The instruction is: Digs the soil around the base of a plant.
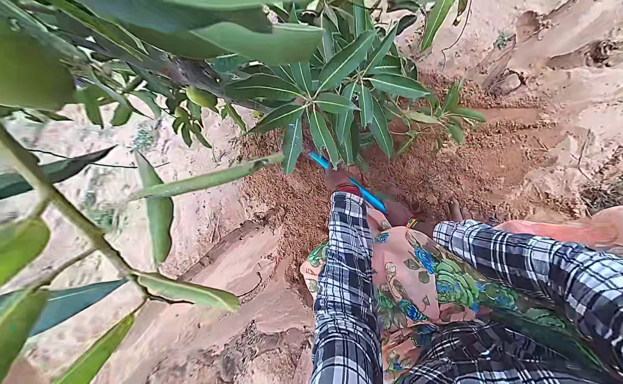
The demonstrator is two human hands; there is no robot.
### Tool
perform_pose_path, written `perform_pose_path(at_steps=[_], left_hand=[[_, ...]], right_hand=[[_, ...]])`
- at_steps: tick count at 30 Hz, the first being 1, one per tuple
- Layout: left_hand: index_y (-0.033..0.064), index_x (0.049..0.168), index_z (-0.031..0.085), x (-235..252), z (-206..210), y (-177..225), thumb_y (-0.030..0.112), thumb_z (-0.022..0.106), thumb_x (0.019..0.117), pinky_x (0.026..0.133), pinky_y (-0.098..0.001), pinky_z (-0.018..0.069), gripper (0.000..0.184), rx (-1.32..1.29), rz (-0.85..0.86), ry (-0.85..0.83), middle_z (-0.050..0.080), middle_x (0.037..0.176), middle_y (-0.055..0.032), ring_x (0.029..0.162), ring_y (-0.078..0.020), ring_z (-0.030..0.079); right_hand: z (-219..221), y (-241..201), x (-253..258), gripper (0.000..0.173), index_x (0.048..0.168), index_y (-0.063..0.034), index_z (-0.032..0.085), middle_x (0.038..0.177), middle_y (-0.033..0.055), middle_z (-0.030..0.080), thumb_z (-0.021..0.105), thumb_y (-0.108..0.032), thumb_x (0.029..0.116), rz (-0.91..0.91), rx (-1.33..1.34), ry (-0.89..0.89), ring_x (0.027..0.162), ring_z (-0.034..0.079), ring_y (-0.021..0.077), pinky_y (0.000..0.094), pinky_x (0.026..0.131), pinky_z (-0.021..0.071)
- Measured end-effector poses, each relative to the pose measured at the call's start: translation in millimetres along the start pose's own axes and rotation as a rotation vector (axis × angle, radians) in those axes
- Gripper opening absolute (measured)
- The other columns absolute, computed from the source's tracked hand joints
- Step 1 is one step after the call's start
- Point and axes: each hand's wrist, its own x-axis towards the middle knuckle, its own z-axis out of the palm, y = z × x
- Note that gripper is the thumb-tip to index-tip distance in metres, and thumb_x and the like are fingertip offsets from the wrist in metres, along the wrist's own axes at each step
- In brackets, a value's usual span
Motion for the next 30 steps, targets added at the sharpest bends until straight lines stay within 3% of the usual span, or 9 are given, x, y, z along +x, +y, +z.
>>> perform_pose_path(at_steps=[3, 7, 12, 17, 19, 22, 24, 27, 30], left_hand=[[0.0013, 0.144, 0.055, 2, 16, -18, 0.011, 0.052, 0.1062, 0.106, -0.0546, 0.0464, 0.039, -0.018, -0.073, -0.142, 0.059, 0.139, -0.0250, 0.128, -0.0374, 0.058], [0.0027, 0.150, 0.048, -13, 6, -4, 0.023, 0.039, 0.1135, 0.114, -0.0538, 0.0389, 0.043, 0.022, -0.086, -0.208, 0.052, 0.148, -0.0246, 0.138, -0.0366, 0.050], [-0.0022, 0.140, 0.052, -9, 41, -29, 0.020, 0.046, 0.1108, 0.091, -0.0431, 0.0523, 0.037, -0.260, -0.096, -0.264, 0.061, 0.124, -0.0210, 0.102, -0.0254, 0.061], [0.0018, 0.139, 0.057, -39, 56, -17, 0.028, 0.043, 0.1120, 0.097, -0.0486, 0.0510, 0.040, -0.252, -0.220, -0.355, 0.061, 0.132, -0.0202, 0.116, -0.0292, 0.061], [0.0073, 0.142, 0.053, -44, 61, -16, 0.027, 0.040, 0.1115, 0.087, -0.0429, 0.0506, 0.039, -0.385, -0.249, -0.360, 0.058, 0.124, -0.0132, 0.103, -0.0228, 0.058], [0.0124, 0.152, 0.047, -36, 65, -24, 0.009, 0.042, 0.1083, 0.091, -0.0439, 0.0534, 0.045, -0.308, -0.165, -0.461, 0.057, 0.136, -0.0171, 0.109, -0.0263, 0.061], [0.0066, 0.147, 0.049, -27, 75, -38, 0.003, 0.049, 0.1056, 0.087, -0.0396, 0.0543, 0.042, -0.237, -0.118, -0.495, 0.060, 0.129, -0.0187, 0.101, -0.0237, 0.062], [0.0056, 0.142, 0.053, -20, 85, -54, -0.002, 0.053, 0.1017, 0.083, -0.0378, 0.0535, 0.041, -0.170, -0.114, -0.496, 0.063, 0.119, -0.0177, 0.091, -0.0215, 0.061], [0.0075, 0.142, 0.055, -21, 88, -49, -0.006, 0.054, 0.0975, 0.084, -0.0398, 0.0534, 0.046, -0.109, -0.131, -0.465, 0.062, 0.121, -0.0186, 0.094, -0.0237, 0.062]], right_hand=[[9, 8, -23, 0.047, 0.149, 0.0001, 0.044, 0.134, 0.0303, 0.061, 0.052, -0.018, 0.1067, 0.143, -0.009, -0.070, 0.125, 0.060, 0.0467, 0.0626, 0.103, 0.0462], [-4, 0, -39, 0.046, 0.147, 0.0001, 0.046, 0.135, 0.0274, 0.061, 0.053, -0.021, 0.1060, 0.163, -0.081, -0.063, 0.126, 0.061, 0.0432, 0.0612, 0.104, 0.0470], [-8, 32, -53, 0.052, 0.142, 0.0030, 0.050, 0.123, 0.0303, 0.065, 0.057, -0.034, 0.1055, 0.175, -0.129, 0.048, 0.116, 0.065, 0.0474, 0.0651, 0.095, 0.0499], [-2, 52, -70, 0.052, 0.141, 0.0023, 0.050, 0.122, 0.0315, 0.065, 0.057, -0.035, 0.1064, 0.269, -0.127, 0.084, 0.116, 0.065, 0.0487, 0.0653, 0.094, 0.0503], [1, 47, -75, 0.050, 0.140, 0.0023, 0.048, 0.121, 0.0307, 0.065, 0.057, -0.034, 0.1066, 0.302, -0.103, 0.079, 0.115, 0.065, 0.0477, 0.0637, 0.093, 0.0509], [9, 50, -78, 0.050, 0.142, 0.0005, 0.046, 0.119, 0.0295, 0.067, 0.054, -0.035, 0.1073, 0.306, -0.115, 0.111, 0.112, 0.066, 0.0473, 0.0636, 0.090, 0.0523], [27, 64, -79, 0.047, 0.140, -0.0004, 0.051, 0.113, 0.0269, 0.070, 0.053, -0.033, 0.1059, 0.220, -0.176, 0.246, 0.103, 0.070, 0.0452, 0.0613, 0.082, 0.0560], [3, 30, -107, 0.043, 0.144, 0.0003, 0.048, 0.128, 0.0283, 0.065, 0.050, -0.024, 0.1080, 0.297, -0.087, 0.106, 0.119, 0.065, 0.0457, 0.0617, 0.096, 0.0513], [-53, -27, -148, 0.049, 0.157, 0.0001, 0.032, 0.154, 0.0253, 0.047, 0.038, -0.023, 0.1134, 0.437, 0.001, -0.169, 0.143, 0.046, 0.0392, 0.0537, 0.116, 0.0366]])
